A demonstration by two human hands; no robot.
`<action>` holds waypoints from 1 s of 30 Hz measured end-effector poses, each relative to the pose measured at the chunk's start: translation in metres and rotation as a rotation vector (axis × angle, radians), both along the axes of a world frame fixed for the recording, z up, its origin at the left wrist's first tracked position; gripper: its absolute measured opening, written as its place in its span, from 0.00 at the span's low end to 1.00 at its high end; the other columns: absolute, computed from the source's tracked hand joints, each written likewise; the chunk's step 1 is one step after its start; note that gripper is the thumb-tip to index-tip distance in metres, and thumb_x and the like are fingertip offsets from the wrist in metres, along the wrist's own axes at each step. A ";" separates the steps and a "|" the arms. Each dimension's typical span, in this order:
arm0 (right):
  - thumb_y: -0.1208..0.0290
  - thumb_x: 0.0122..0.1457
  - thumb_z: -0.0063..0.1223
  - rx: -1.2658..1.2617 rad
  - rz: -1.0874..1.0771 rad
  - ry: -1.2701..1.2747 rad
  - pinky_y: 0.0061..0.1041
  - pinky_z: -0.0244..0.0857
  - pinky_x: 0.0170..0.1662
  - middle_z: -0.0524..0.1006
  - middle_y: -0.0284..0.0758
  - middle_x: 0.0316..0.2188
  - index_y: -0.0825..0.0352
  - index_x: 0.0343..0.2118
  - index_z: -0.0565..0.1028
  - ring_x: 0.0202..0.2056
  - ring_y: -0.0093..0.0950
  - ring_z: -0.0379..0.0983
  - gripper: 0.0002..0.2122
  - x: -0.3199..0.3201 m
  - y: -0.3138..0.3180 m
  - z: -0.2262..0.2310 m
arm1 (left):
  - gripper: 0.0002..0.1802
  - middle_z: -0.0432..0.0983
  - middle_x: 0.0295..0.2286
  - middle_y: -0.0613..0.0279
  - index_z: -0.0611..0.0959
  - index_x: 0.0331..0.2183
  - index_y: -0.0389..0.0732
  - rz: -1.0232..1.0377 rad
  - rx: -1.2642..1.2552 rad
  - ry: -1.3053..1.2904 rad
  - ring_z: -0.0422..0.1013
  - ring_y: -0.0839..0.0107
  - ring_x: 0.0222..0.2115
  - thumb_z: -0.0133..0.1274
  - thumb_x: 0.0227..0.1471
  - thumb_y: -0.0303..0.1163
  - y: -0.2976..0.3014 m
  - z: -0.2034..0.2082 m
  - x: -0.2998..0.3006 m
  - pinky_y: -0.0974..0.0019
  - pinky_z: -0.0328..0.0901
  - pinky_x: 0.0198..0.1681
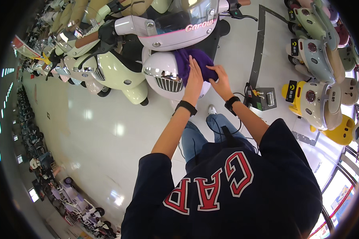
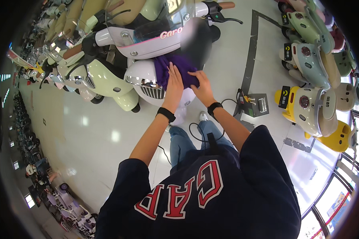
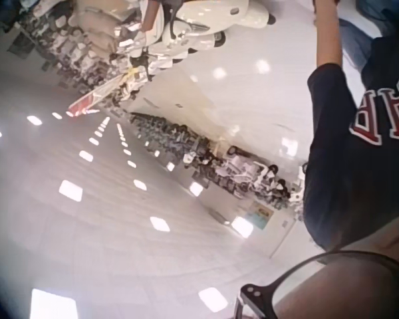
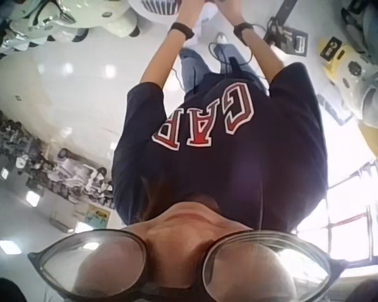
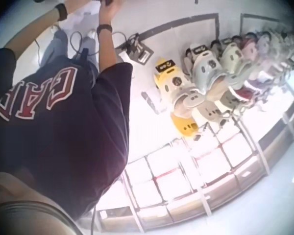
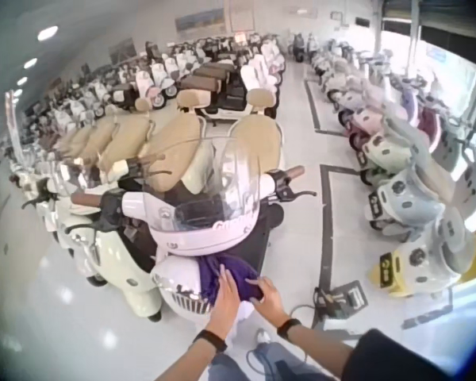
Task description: Cleaning and wiping down electric scooters in a showroom.
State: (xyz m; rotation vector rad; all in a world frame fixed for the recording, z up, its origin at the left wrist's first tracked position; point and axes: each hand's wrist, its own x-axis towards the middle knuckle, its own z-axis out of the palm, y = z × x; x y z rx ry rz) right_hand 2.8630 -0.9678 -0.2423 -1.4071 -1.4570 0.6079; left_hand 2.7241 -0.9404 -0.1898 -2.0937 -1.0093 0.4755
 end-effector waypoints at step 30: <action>0.88 0.44 0.46 0.060 0.217 -0.179 0.40 0.61 0.55 0.67 0.51 0.52 0.71 0.58 0.58 0.53 0.52 0.64 0.33 0.002 0.049 0.004 | 0.33 0.50 0.63 0.47 0.62 0.59 0.32 -0.117 -0.232 -0.679 0.57 0.48 0.60 0.47 0.50 0.23 0.016 -0.026 -0.012 0.60 0.63 0.56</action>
